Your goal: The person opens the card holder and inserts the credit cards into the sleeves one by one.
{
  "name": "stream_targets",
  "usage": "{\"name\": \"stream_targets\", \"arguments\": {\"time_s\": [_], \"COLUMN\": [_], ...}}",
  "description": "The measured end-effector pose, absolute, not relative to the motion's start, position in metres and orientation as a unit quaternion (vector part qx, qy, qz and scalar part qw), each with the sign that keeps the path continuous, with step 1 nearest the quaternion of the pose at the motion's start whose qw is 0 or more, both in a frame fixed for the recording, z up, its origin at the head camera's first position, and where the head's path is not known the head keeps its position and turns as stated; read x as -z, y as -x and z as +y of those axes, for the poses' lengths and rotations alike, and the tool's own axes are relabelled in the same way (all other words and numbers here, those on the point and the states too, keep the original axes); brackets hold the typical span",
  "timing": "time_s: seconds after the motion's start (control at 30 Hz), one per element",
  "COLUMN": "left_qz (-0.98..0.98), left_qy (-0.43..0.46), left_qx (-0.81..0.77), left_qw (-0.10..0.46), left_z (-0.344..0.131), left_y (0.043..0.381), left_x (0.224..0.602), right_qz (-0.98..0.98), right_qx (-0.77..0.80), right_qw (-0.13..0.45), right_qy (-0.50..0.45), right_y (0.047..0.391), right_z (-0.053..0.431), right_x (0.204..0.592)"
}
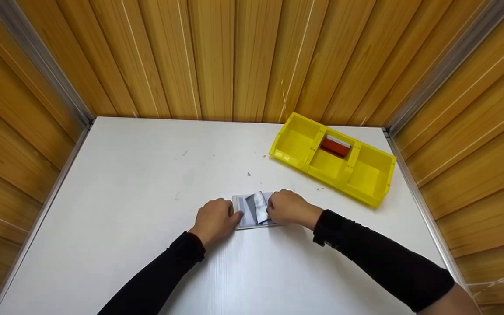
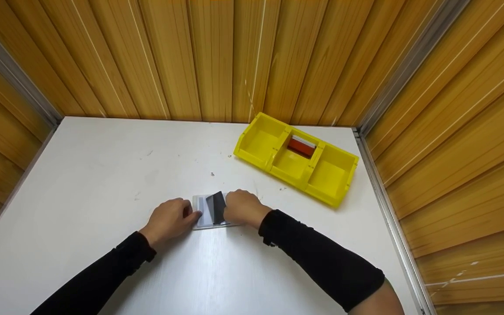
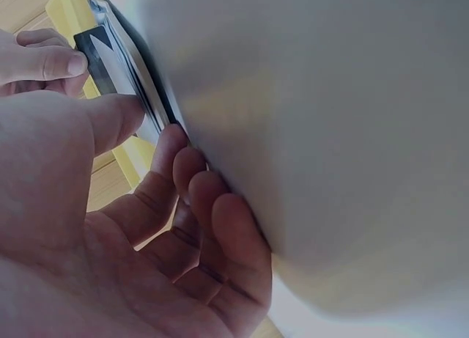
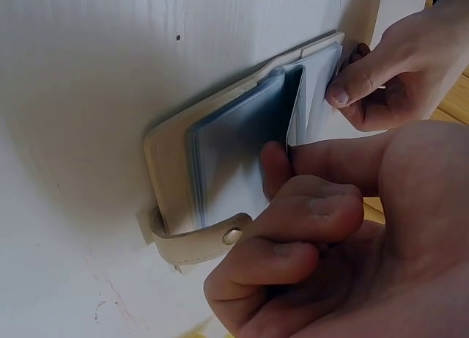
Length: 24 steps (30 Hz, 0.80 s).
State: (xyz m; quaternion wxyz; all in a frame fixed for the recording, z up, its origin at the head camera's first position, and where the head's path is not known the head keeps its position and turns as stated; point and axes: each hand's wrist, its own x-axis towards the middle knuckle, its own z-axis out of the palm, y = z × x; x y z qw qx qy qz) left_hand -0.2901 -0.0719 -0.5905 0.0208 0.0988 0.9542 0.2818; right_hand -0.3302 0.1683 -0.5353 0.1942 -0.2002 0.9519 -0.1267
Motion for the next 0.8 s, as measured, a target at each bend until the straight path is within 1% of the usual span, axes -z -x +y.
{"name": "stream_targets", "arguments": {"time_s": [0.13, 0.47, 0.8], "left_qz": [0.954, 0.954, 0.955], "left_qy": [-0.098, -0.091, -0.091], "left_qx": [-0.283, -0.283, -0.281], "left_qw": [0.024, 0.032, 0.028], "left_z": [-0.0720, -0.0706, -0.0701], "left_y": [0.2895, 0.2897, 0.2890], "left_x": [0.5893, 0.5900, 0.5899], "right_qz": [0.952, 0.948, 0.944], "right_qx": [0.131, 0.131, 0.131], "right_qw": [0.202, 0.197, 0.195], "right_qy": [0.191, 0.213, 0.231], "right_y": [0.3300, 0.3299, 0.3282], "right_z": [0.1643, 0.1608, 0.1578], "right_x": [0.5357, 0.5395, 0.5391]}}
